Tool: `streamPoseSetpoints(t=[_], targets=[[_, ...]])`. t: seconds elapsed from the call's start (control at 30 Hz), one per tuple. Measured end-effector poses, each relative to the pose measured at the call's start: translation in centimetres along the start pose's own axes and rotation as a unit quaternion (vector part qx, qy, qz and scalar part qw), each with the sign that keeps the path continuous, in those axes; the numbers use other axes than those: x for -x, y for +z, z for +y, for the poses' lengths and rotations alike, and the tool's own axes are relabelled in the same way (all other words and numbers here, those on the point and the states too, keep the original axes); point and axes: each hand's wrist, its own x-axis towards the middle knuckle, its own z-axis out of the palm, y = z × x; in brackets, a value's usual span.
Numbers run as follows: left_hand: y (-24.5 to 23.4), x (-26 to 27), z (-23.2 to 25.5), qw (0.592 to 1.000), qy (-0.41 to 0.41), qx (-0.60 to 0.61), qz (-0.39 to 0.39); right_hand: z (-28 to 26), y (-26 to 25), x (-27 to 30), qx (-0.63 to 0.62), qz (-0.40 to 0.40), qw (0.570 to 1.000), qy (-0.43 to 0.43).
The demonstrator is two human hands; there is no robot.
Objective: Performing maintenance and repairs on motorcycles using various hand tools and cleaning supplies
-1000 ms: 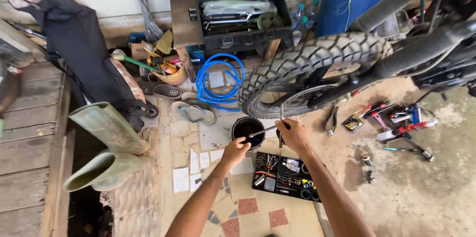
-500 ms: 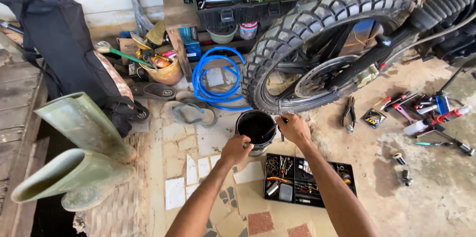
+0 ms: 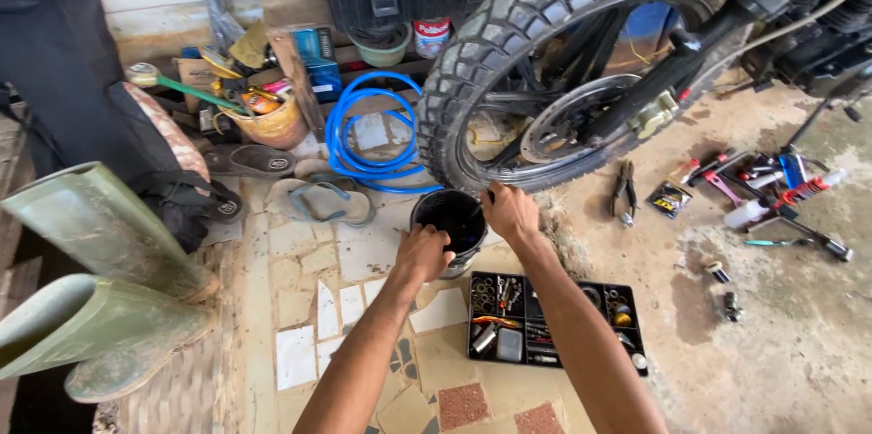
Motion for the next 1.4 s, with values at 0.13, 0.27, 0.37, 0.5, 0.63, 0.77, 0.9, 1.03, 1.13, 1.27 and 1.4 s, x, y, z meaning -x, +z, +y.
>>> streamPoseSetpoints(t=[0.13,0.27,0.37,0.5,0.63,0.77,0.9,1.03,1.13,1.27,1.4], targets=[[0.7,-0.2,0.8,1.0,0.003,-0.005,-0.017,1.2,1.4,-0.7,0.003,0.0,1.0,-0.002],[2.0,-0.5,0.2,0.999,0.011,-0.02,-0.029,2.8,2.8,-1.7,0.009,0.014,1.0,0.0],[1.4,-0.6,-0.2,1.0,0.01,-0.003,-0.026,3.3,3.7,-2.5,0.009,0.046,0.999,-0.015],[1.7,-0.9,-0.6,0.999,0.004,0.038,-0.016,3.0,4.2,-1.8,0.059,0.093,0.991,-0.082],[3.5,-1.4,-1.2,0.999,-0.017,0.023,-0.024,3.4,5.8,-1.8,0.083,0.119,0.984,-0.106],[3.7,-1.3,-1.0,1.0,-0.013,0.02,-0.01,2.8,4.8,-1.5,0.064,0.09,0.991,-0.078],[3.1,-0.6,-0.3,1.0,-0.006,0.018,0.007,2.6,5.4,-2.5,0.057,0.036,0.998,-0.016],[5.3,-1.5,-1.4,1.0,-0.003,-0.024,0.013,2.6,4.9,-2.4,0.044,0.031,0.999,-0.006],[5.6,-0.9,-1.6,0.998,0.031,-0.06,0.017,3.1,5.4,-2.7,0.027,0.04,0.999,0.005],[4.5,0.4,-0.8,0.989,0.069,-0.104,0.077,3.3,5.3,-2.3,0.023,0.014,0.999,0.017],[3.7,0.8,-0.3,0.989,0.067,-0.118,0.062,2.4,3.8,-1.2,0.013,-0.007,1.0,0.027]])
